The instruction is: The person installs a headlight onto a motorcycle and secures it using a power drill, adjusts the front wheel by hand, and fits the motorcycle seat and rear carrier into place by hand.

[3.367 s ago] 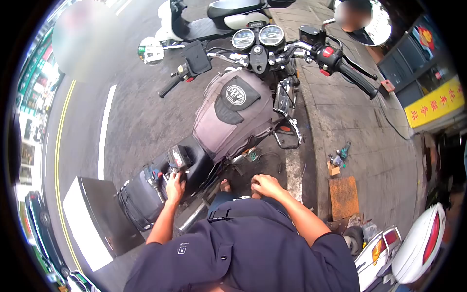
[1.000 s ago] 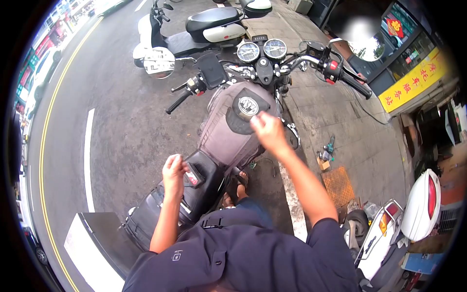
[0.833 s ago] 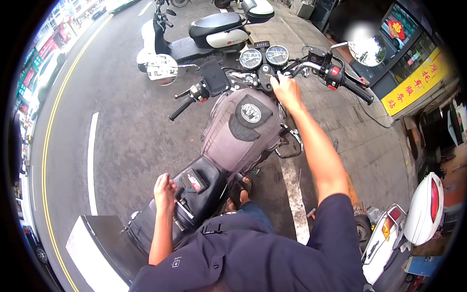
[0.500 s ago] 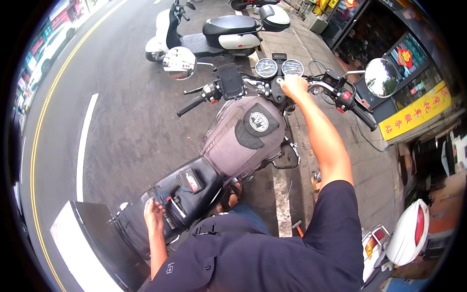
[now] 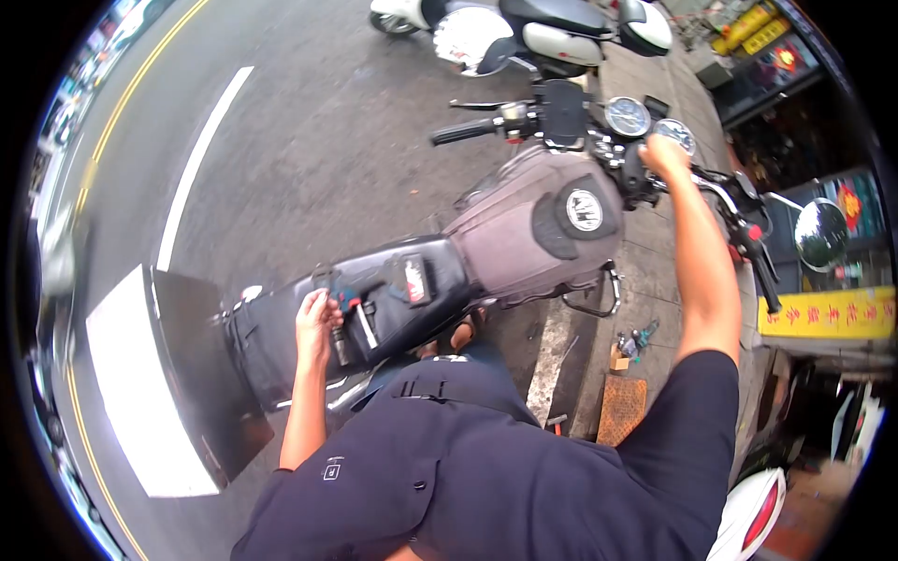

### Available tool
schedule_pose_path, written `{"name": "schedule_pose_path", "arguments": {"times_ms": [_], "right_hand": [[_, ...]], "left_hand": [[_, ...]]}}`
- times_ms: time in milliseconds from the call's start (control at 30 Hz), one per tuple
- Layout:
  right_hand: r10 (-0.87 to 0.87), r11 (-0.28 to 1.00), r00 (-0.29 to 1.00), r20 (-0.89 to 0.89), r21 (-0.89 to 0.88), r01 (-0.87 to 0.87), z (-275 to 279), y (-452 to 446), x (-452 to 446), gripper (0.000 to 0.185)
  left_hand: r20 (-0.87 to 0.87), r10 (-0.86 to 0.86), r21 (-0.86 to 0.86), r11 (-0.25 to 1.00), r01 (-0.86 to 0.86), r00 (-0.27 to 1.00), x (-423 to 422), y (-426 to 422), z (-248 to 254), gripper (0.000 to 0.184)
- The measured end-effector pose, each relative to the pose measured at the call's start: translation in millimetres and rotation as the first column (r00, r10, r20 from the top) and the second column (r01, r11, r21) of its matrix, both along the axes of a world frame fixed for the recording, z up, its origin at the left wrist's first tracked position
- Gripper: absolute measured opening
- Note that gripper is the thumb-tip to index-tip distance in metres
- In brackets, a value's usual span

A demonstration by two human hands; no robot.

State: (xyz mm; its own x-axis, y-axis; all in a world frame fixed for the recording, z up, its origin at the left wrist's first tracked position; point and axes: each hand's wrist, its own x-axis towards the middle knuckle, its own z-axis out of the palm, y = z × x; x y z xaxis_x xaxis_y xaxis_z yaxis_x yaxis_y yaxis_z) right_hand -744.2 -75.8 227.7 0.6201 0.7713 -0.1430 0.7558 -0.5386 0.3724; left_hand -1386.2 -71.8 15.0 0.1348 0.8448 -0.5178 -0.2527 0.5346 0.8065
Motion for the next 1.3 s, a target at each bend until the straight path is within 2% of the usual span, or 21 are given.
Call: {"name": "schedule_pose_path", "arguments": {"times_ms": [67, 133, 167, 200, 233, 267, 333, 367, 400, 433, 567, 667, 700, 733, 800, 833, 1033, 1167, 1200, 1267, 1300], "right_hand": [[-0.092, 0.986, 0.996, -0.014, 0.140, 0.093, 14, -9, -28, 0.054], [0.077, 0.841, 0.988, 0.132, 0.523, -0.136, 8, -29, -35, 0.047], [0.206, 0.681, 0.963, 0.173, 0.682, -0.268, 8, -35, -52, 0.036], [0.224, 0.638, 0.973, 0.050, 0.747, -0.185, 3, -41, -74, 0.030], [0.345, 0.573, 0.934, -0.091, 0.808, -0.133, -4, -43, -115, 0.026], [0.466, 0.562, 0.877, -0.117, 0.805, -0.192, -26, -43, -150, 0.025], [0.653, 0.694, 0.676, -0.341, 0.627, -0.353, -78, -40, -224, 0.031], [0.678, 0.729, 0.552, -0.485, 0.536, -0.425, -104, -38, -260, 0.035], [0.676, 0.736, 0.519, -0.523, 0.447, -0.508, -113, -28, -298, 0.037], [0.665, 0.742, 0.506, -0.550, 0.406, -0.534, -139, -18, -325, 0.040], [0.759, 0.644, 0.377, -0.531, 0.522, -0.559, -203, 11, -400, 0.044], [0.858, 0.498, 0.296, -0.420, 0.536, -0.682, -231, 23, -426, 0.044], [0.845, 0.513, 0.328, -0.423, 0.465, -0.722, -237, 26, -431, 0.041], [0.835, 0.520, 0.357, -0.418, 0.392, -0.759, -242, 30, -437, 0.039], [0.822, 0.552, 0.432, -0.372, 0.329, -0.766, -252, 36, -448, 0.032], [0.818, 0.554, 0.438, -0.372, 0.305, -0.775, -252, 38, -452, 0.032], [0.826, 0.495, 0.372, -0.425, 0.229, -0.838, -243, 50, -446, 0.047], [0.788, 0.563, 0.410, -0.459, 0.269, -0.781, -224, 22, -424, 0.045], [0.719, 0.638, 0.447, -0.532, 0.252, -0.728, -206, 12, -416, 0.045], [0.608, 0.747, 0.486, -0.628, 0.247, -0.617, -189, -10, -395, 0.046], [0.554, 0.795, 0.528, -0.644, 0.223, -0.564, -183, -27, -385, 0.047]], "left_hand": [[-0.109, -0.011, 0.091, 0.996, 0.021, 0.994, -11, -2, -2, 0.018], [-0.191, -0.003, 0.101, 0.995, 0.023, 0.982, -28, -4, -10, 0.023], [-0.432, -0.038, 0.205, 0.969, 0.139, 0.901, -34, -6, -11, 0.029], [-0.648, -0.039, 0.272, 0.921, 0.278, 0.761, -38, -7, -11, 0.035], [-0.749, -0.069, 0.224, 0.910, 0.349, 0.659, -42, -9, -13, 0.049], [-0.838, -0.137, 0.112, 0.904, 0.413, 0.528, -41, -9, -9, 0.062], [-0.884, -0.191, 0.052, 0.867, 0.495, 0.426, -32, -13, -13, 0.077], [-0.904, -0.212, 0.008, 0.861, 0.509, 0.372, -27, -14, -22, 0.087], [-0.940, -0.149, 0.032, 0.857, 0.514, 0.308, -21, -17, -28, 0.090], [-0.932, -0.161, 0.028, 0.862, 0.506, 0.325, -20, -16, -32, 0.091], [-0.915, -0.205, 0.000, 0.862, 0.508, 0.348, -21, -2, -41, 0.095], [-0.916, -0.192, 0.013, 0.863, 0.505, 0.352, -23, -4, -40, 0.097], [-0.898, -0.174, 0.053, 0.869, 0.493, 0.403, -26, -4, -39, 0.099], [-0.913, -0.034, 0.202, 0.828, 0.524, 0.406, -36, -6, -57, 0.092], [-0.668, -0.233, 0.042, 0.937, 0.348, 0.707, -44, -4, -51, 0.081], [-0.585, -0.114, 0.185, 0.945, 0.269, 0.803, -44, -7, -55, 0.071], [-0.488, -0.075, 0.199, 0.961, 0.195, 0.870, -49, -6, -68, 0.052], [-0.322, 0.018, 0.183, 0.982, 0.044, 0.947, -51, -5, -73, 0.036], [-0.304, 0.030, 0.175, 0.984, 0.025, 0.952, -50, -5, -75, 0.036], [-0.425, -0.008, 0.177, 0.980, 0.091, 0.905, -45, -7, -73, 0.036], [-0.550, -0.072, 0.163, 0.968, 0.191, 0.832, -42, -9, -71, 0.047]]}}
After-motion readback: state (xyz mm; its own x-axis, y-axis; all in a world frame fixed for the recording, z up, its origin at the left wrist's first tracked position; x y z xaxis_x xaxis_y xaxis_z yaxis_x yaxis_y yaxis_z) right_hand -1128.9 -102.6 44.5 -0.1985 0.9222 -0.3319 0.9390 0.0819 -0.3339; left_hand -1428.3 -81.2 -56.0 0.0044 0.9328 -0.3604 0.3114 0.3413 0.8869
